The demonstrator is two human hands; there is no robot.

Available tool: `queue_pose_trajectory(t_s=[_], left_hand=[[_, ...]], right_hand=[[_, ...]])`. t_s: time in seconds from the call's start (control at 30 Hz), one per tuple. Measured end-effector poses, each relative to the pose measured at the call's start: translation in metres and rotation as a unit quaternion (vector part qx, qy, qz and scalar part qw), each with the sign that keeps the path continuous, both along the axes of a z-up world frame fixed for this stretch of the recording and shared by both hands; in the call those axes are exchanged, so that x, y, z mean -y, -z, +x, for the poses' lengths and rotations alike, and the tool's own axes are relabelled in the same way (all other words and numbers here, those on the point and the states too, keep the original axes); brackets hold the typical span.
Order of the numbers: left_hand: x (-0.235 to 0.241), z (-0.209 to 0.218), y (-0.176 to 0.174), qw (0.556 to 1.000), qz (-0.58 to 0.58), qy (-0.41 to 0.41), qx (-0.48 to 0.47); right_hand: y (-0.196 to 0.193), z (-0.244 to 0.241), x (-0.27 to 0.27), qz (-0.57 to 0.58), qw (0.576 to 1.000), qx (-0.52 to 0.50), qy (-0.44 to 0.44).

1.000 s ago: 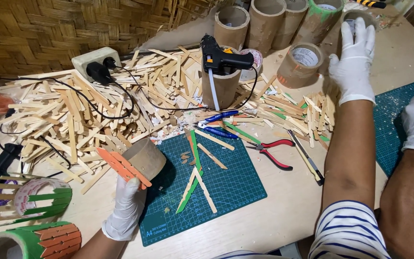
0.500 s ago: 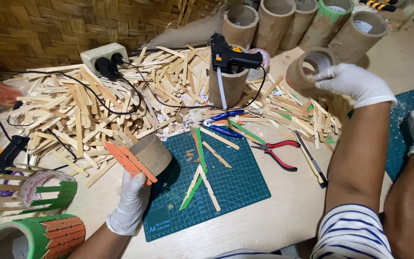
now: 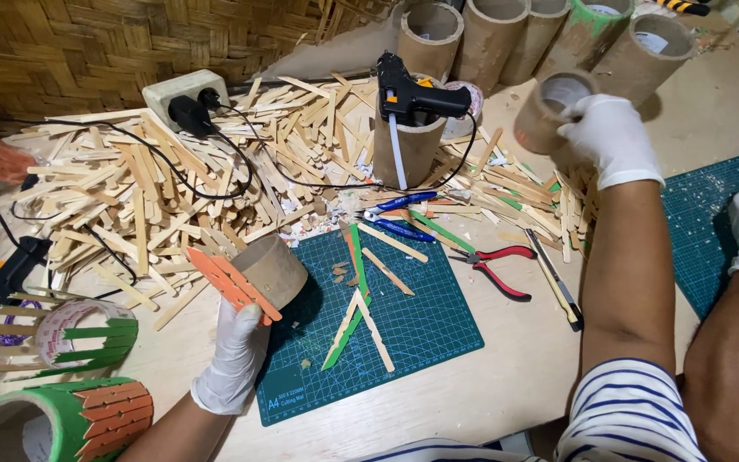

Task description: Gluing painted popsicle sticks onto a cardboard tube to create a decorative container.

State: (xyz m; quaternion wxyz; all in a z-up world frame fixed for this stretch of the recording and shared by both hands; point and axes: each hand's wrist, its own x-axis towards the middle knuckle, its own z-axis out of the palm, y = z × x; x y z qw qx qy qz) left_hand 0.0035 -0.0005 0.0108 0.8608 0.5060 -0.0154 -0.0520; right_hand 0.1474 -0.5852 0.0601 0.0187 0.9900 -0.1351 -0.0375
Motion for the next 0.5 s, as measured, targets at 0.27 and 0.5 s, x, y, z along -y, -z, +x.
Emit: queue_pose_trajectory(t_s=[0.27, 0.5], left_hand=[[0.002, -0.001, -0.008, 1.000, 0.023, -0.001, -0.006], [0.006, 0.002, -0.012, 1.000, 0.015, -0.004, 0.013]], right_hand=[[0.014, 0.003, 0.005, 0.159, 0.968, 0.157, 0.117], [-0.033, -0.032, -0.044, 0.124, 0.984, 0.110, 0.063]])
